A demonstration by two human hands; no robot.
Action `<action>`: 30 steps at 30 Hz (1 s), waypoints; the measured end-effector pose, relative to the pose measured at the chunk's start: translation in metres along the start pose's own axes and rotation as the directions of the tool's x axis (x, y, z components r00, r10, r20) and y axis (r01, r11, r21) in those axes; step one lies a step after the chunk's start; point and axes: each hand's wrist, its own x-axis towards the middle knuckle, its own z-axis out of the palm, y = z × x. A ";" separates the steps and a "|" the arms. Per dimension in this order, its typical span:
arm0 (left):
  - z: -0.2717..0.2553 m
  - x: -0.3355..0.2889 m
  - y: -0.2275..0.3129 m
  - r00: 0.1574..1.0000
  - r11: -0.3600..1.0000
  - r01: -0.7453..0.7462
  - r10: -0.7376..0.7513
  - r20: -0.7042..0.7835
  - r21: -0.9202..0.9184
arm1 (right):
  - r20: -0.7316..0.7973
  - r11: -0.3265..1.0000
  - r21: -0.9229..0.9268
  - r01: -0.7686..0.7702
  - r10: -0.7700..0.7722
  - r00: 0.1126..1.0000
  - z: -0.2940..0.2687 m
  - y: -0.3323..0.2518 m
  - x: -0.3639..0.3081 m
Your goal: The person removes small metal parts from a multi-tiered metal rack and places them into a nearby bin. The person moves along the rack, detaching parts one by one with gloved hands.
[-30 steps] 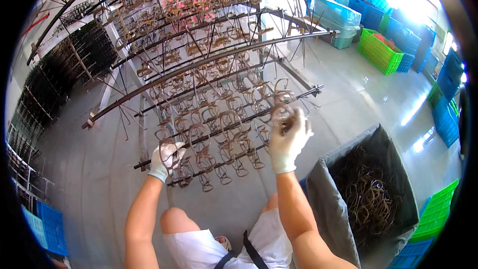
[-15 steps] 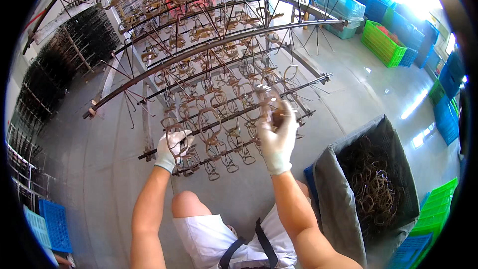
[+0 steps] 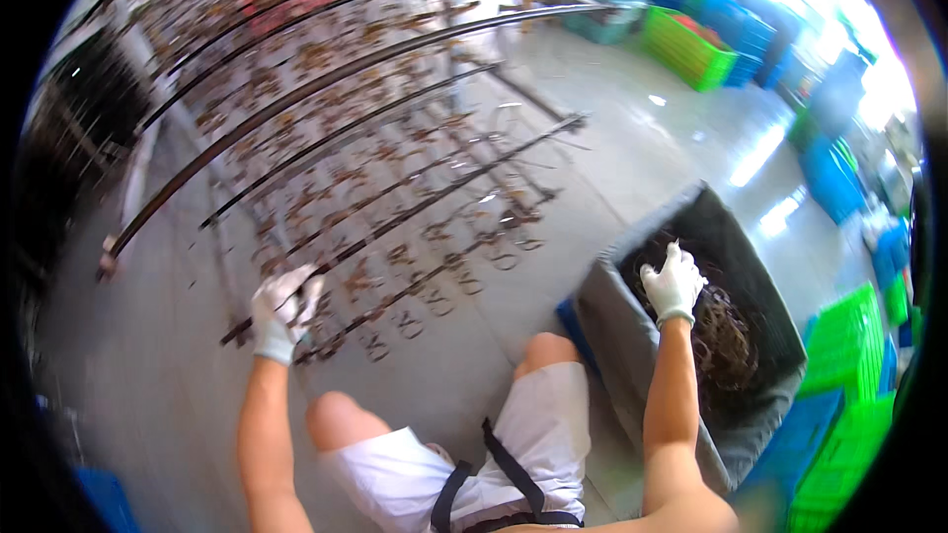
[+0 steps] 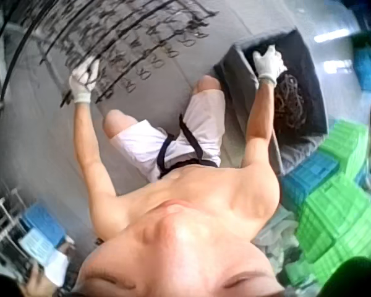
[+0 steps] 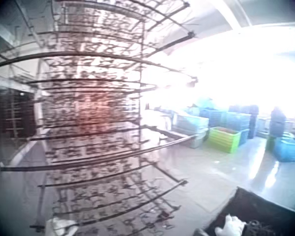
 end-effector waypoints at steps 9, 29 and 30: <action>0.005 -0.006 -0.009 0.961 0.900 0.274 -0.244 0.130 -0.339 | -0.417 0.341 0.726 0.597 -0.472 0.777 -0.104 -0.307 -0.163; -0.014 -0.010 0.017 0.609 -0.091 0.637 -0.548 0.573 -0.765 | -0.319 0.235 0.835 0.498 -0.530 0.786 -0.130 -0.358 -0.248; -0.016 -0.010 0.023 0.544 -0.489 0.455 -0.509 0.667 -0.744 | -0.315 0.235 0.839 0.491 -0.526 0.790 -0.128 -0.363 -0.249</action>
